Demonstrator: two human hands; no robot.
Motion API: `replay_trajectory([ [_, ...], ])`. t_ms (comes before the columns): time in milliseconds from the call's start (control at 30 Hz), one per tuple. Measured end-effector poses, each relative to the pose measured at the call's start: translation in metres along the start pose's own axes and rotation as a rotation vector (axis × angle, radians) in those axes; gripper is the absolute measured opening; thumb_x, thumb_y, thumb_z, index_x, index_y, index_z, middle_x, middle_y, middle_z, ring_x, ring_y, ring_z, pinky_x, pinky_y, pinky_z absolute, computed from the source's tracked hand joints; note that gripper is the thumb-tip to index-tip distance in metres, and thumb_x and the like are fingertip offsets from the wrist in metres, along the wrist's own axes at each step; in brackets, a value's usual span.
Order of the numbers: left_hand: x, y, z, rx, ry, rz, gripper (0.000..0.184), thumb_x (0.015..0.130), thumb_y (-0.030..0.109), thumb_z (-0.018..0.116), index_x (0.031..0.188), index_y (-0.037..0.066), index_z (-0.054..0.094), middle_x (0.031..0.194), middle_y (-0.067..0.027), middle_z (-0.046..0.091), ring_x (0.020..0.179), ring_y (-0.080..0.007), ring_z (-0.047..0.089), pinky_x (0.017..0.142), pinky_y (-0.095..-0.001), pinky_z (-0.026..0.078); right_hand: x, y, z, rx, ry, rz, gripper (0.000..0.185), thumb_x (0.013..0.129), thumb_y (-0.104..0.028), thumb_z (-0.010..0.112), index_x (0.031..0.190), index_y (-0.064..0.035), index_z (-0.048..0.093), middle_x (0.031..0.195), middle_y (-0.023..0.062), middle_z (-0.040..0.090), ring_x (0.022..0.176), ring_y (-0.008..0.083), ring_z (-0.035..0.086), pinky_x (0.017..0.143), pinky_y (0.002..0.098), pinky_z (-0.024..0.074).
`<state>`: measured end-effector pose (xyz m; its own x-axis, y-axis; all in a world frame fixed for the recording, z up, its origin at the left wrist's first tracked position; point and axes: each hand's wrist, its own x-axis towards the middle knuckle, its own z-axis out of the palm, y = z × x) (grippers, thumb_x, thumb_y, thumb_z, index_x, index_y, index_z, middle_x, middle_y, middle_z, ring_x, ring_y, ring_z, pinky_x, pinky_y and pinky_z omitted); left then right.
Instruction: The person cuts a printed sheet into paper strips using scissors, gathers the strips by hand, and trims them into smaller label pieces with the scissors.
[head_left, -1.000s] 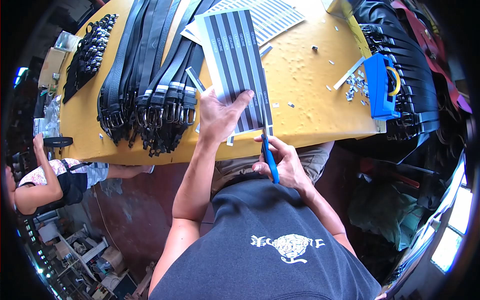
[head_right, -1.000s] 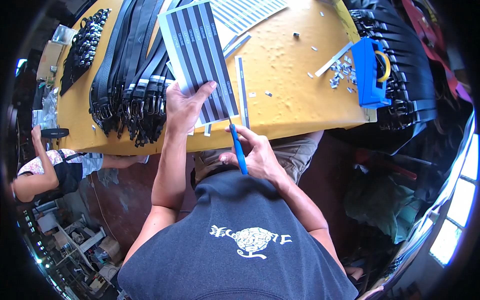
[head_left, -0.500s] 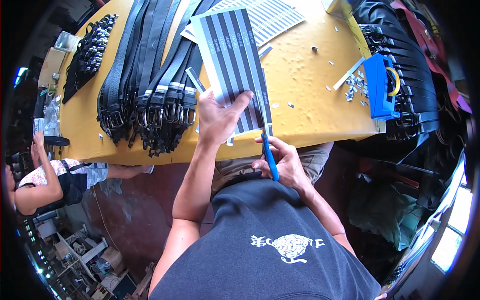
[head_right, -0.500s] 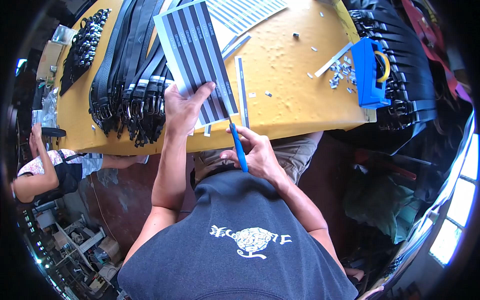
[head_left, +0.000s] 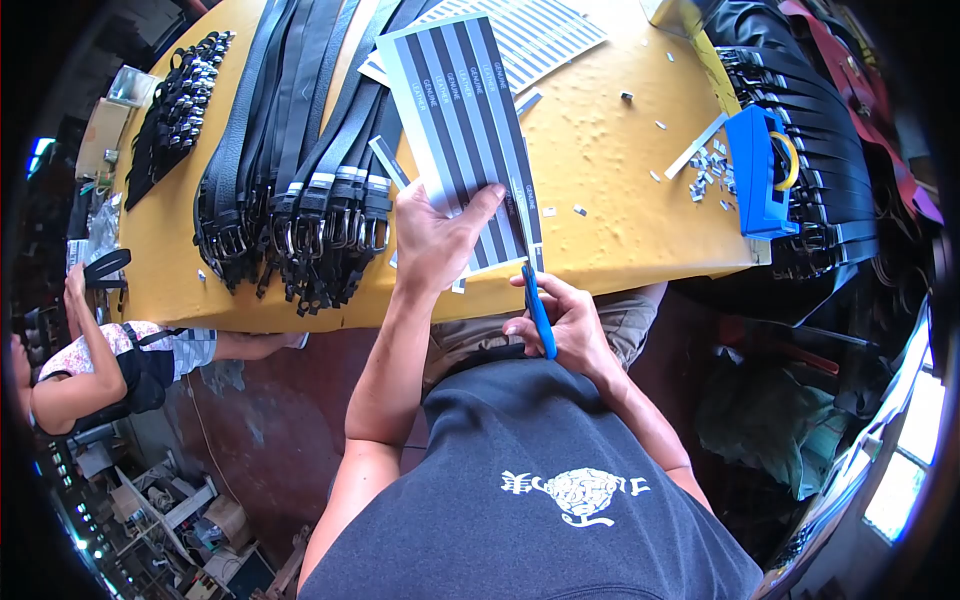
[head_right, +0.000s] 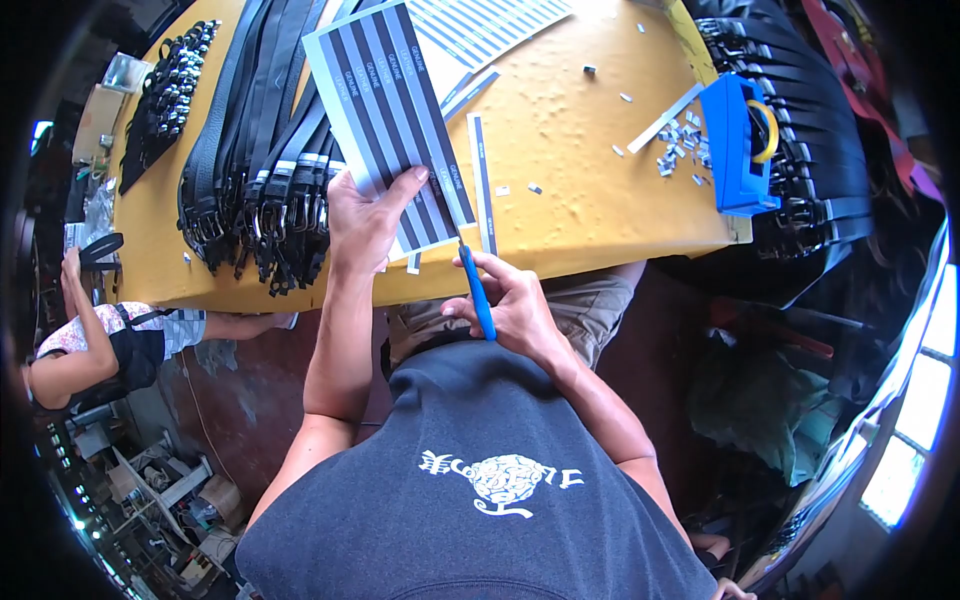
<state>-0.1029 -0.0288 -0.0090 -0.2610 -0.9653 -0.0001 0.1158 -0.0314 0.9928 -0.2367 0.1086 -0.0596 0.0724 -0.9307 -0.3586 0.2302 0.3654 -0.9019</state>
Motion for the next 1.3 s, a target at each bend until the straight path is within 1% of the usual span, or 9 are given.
replay_trajectory([
  [200,-0.001,-0.002,-0.001,-0.001,-0.003,0.012,0.018,0.083,0.002,0.069,0.099,-0.004,0.067,0.086,-0.0085,0.071,0.071,-0.0092,0.065,0.061,-0.0218,0.05,0.0,-0.001,0.001,-0.014,0.024,-0.016,0.053,0.079,-0.015,0.079,0.123,-0.0019,0.054,0.074,0.0052,0.071,0.051,0.0032,0.054,0.046,0.019,0.0435],
  [500,0.005,-0.005,-0.009,-0.067,0.039,0.062,0.014,0.085,0.005,0.069,0.097,-0.003,0.068,0.087,-0.008,0.071,0.074,-0.0093,0.065,0.065,-0.0225,0.05,-0.001,0.001,0.0,-0.055,0.026,0.011,0.055,0.078,-0.017,0.08,0.123,-0.0016,0.054,0.073,0.0059,0.07,0.051,0.0047,0.056,0.046,0.0196,0.0445],
  [633,0.001,-0.015,-0.006,0.101,0.032,0.123,0.015,0.087,0.006,0.067,0.098,-0.004,0.067,0.086,-0.0081,0.071,0.075,-0.0089,0.065,0.067,-0.0235,0.051,-0.003,-0.009,0.004,-0.098,0.05,0.033,0.059,0.077,-0.019,0.081,0.122,-0.0015,0.047,0.076,0.0095,0.07,0.056,0.0081,0.06,0.049,0.0218,0.049],
  [800,-0.007,-0.022,-0.003,0.133,0.013,0.094,0.017,0.087,0.007,0.066,0.1,-0.005,0.066,0.087,-0.0095,0.072,0.077,-0.0107,0.066,0.069,-0.0248,0.051,-0.002,-0.008,0.002,-0.142,0.085,0.091,0.061,0.076,-0.018,0.081,0.115,-0.0043,0.035,0.078,0.0135,0.069,0.061,0.0115,0.063,0.051,0.024,0.0513],
  [900,-0.007,-0.027,-0.005,0.156,0.022,0.086,0.017,0.087,0.007,0.067,0.1,-0.005,0.066,0.087,-0.0102,0.072,0.078,-0.0112,0.066,0.07,-0.0253,0.051,-0.001,0.0,0.002,-0.012,0.067,0.059,0.059,0.077,-0.015,0.08,0.112,-0.0052,0.034,0.078,0.0137,0.069,0.061,0.0119,0.063,0.052,0.024,0.0515],
  [1000,-0.008,-0.027,-0.004,0.15,0.035,0.07,0.017,0.086,0.006,0.067,0.1,-0.005,0.066,0.087,-0.0104,0.072,0.078,-0.0113,0.066,0.07,-0.0254,0.051,-0.001,0.006,0.001,0.037,0.052,0.048,0.062,0.078,-0.011,0.078,0.122,-0.0045,0.035,0.079,0.013,0.069,0.061,0.0112,0.063,0.053,0.0237,0.0515],
  [1100,-0.007,-0.028,-0.004,0.132,0.047,0.06,0.018,0.086,0.007,0.067,0.099,-0.005,0.066,0.087,-0.0106,0.072,0.078,-0.0115,0.066,0.07,-0.0255,0.051,-0.003,-0.005,0.002,0.067,0.05,0.061,0.075,0.08,-0.009,0.076,0.139,-0.0057,0.031,0.08,0.0119,0.07,0.061,0.0101,0.062,0.054,0.0234,0.051],
  [1200,-0.007,-0.027,-0.003,0.133,0.047,0.022,0.016,0.086,0.003,0.067,0.1,-0.005,0.066,0.091,-0.0098,0.071,0.079,-0.0106,0.065,0.071,-0.0236,0.051,-0.003,-0.007,0.002,0.071,0.004,0.041,0.085,0.08,-0.011,0.077,0.148,-0.0075,0.026,0.081,0.0104,0.07,0.061,0.0087,0.061,0.054,0.023,0.0504],
  [1300,-0.008,-0.029,-0.003,0.035,0.036,0.023,0.016,0.086,0.002,0.067,0.1,-0.005,0.066,0.091,-0.0102,0.071,0.078,-0.0108,0.065,0.07,-0.0235,0.052,-0.003,-0.007,0.002,-0.016,0.033,0.103,0.083,0.079,-0.012,0.078,0.146,-0.0035,0.029,0.081,0.0103,0.07,0.061,0.0076,0.06,0.055,0.0221,0.0491],
])
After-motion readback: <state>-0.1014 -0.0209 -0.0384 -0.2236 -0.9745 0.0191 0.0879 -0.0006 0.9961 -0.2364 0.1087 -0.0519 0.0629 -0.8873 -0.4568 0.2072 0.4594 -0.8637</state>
